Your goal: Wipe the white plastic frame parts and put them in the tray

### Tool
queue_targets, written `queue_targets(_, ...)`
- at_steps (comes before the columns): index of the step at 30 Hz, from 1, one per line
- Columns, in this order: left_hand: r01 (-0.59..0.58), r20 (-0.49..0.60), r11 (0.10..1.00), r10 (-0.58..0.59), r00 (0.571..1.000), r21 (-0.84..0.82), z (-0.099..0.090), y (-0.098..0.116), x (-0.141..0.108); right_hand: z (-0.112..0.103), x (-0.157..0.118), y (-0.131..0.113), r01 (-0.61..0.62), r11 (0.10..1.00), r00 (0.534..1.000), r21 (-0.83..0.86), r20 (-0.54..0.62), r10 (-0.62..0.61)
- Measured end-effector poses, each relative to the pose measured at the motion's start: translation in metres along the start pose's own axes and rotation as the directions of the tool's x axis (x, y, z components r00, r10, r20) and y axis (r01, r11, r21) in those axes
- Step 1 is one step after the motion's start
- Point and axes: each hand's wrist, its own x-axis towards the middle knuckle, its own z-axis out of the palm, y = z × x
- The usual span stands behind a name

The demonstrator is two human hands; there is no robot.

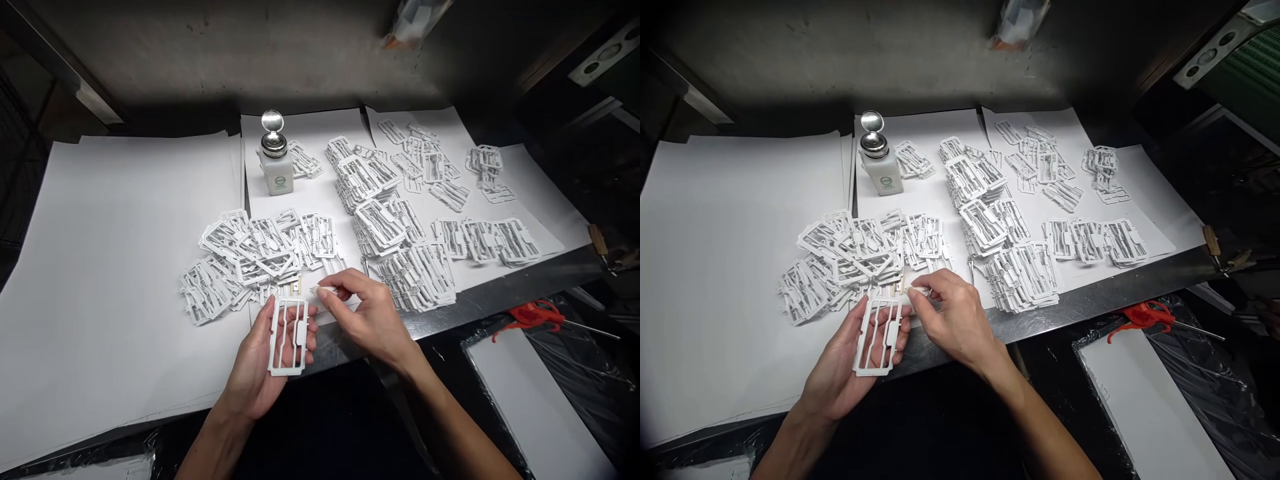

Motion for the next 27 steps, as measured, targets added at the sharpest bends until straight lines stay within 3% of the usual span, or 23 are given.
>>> queue_targets(4, -0.015, 0.011, 1.0, 0.015, 1.0, -0.002, 0.0, -0.001, 0.001, 0.002, -0.003, -0.002, 0.002, 1.0, 1.0, 0.012, -0.007, -0.002)
queue_targets(11, -0.059, -0.081, 0.989, 0.048, 0.996, -0.135, 0.006, -0.001, 0.0, 0.009, -0.012, -0.005, 0.029, 1.0, 0.999, 0.009, 0.036, -0.029)
queue_targets(16, -0.076, -0.046, 0.992, 0.071, 0.996, -0.097, 0.003, -0.003, 0.002, 0.011, -0.014, -0.005, 0.061, 0.998, 0.997, -0.028, 0.039, -0.06)
queue_targets(27, -0.113, -0.106, 0.985, 0.099, 0.989, -0.129, 0.0, 0.001, 0.003, 0.011, -0.042, -0.006, 0.034, 0.999, 0.965, 0.014, 0.259, -0.036)
